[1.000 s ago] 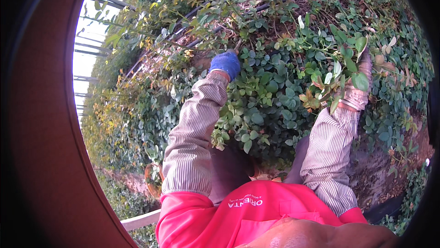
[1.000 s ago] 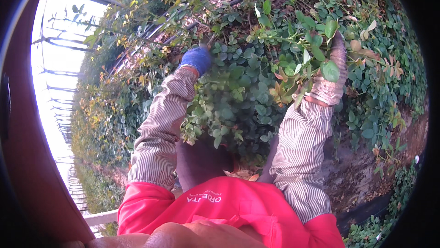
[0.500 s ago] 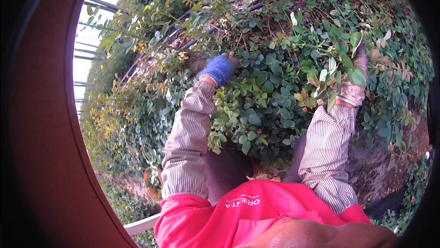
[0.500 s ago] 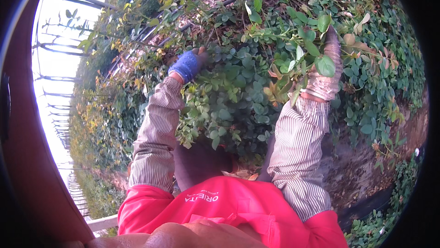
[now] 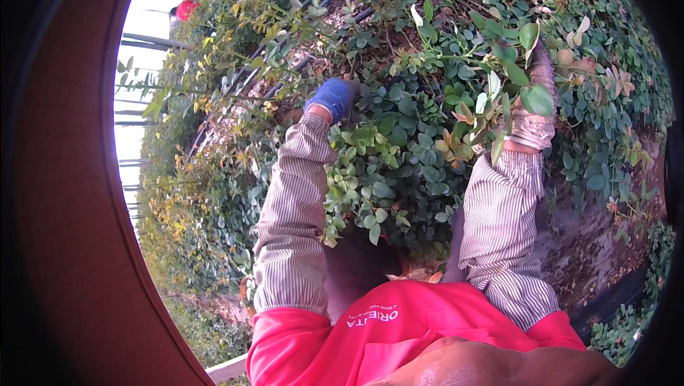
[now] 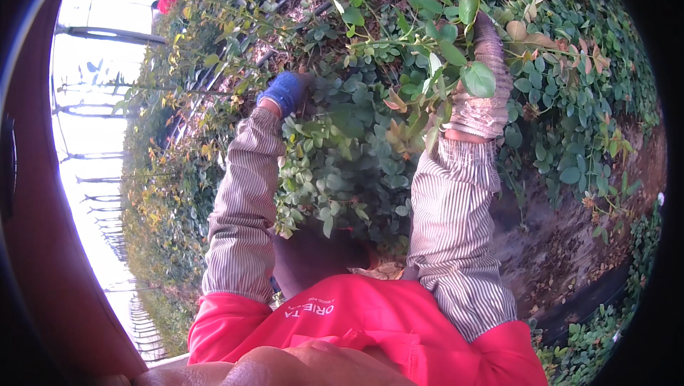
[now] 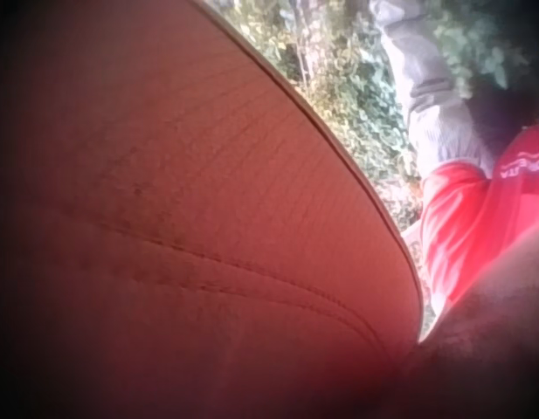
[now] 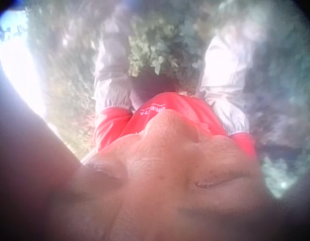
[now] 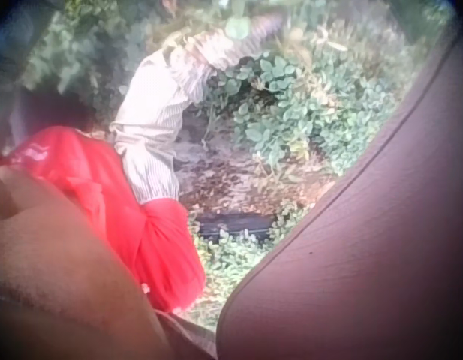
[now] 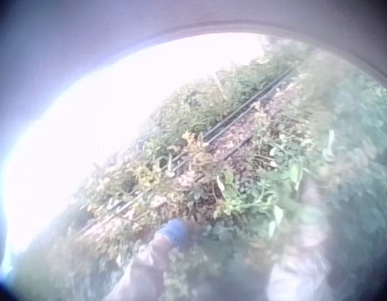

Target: The person uses pruning shears to cut leafy stems from low-growing plants in a greenhouse and places the cuttings into a basket. The person repeatedly reaches, cuts, and deposits the material while moving along the plant row.

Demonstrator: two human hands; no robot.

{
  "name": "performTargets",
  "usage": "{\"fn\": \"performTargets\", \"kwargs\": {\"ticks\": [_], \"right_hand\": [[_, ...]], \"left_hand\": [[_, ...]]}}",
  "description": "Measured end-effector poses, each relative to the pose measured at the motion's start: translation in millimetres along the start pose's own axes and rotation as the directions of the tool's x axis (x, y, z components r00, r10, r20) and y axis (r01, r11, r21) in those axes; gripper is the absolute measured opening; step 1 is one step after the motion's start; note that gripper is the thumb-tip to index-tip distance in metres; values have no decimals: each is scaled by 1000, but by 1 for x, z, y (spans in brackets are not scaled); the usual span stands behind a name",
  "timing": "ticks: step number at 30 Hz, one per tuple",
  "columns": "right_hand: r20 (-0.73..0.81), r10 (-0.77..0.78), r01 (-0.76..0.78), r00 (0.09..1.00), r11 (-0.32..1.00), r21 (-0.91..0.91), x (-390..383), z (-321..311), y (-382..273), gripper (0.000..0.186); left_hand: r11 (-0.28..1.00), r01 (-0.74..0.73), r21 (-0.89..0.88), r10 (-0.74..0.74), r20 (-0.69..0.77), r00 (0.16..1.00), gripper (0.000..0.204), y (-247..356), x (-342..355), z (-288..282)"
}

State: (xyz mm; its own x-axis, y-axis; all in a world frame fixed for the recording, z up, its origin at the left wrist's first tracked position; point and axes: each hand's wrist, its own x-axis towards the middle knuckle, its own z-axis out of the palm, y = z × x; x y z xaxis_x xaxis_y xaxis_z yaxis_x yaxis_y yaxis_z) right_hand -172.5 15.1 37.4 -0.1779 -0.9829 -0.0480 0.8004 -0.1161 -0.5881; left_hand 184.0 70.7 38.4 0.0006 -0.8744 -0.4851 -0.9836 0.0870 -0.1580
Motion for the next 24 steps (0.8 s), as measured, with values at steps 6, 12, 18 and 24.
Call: {"fn": "performTargets", "kwargs": {"ticks": [6,12,18,24], "right_hand": [[2,-11,11,1000,1000,15,0,0,-5,44],[17,-4,3,1000,999,53,0,2,-5,45],[38,8,-12,999,994,111,-8,14,1,45],[60,25,-34,998,986,165,-29,28,13,45]], "left_hand": [[989,-32,143,34,-15,999,53,-18,40,6],[896,359,-260,-343,106,933,71,18,5,24],[923,264,-280,-231,146,962,71,78,-112,36],[966,74,-249,-79,-8,997,64,128,-213,29]]}}
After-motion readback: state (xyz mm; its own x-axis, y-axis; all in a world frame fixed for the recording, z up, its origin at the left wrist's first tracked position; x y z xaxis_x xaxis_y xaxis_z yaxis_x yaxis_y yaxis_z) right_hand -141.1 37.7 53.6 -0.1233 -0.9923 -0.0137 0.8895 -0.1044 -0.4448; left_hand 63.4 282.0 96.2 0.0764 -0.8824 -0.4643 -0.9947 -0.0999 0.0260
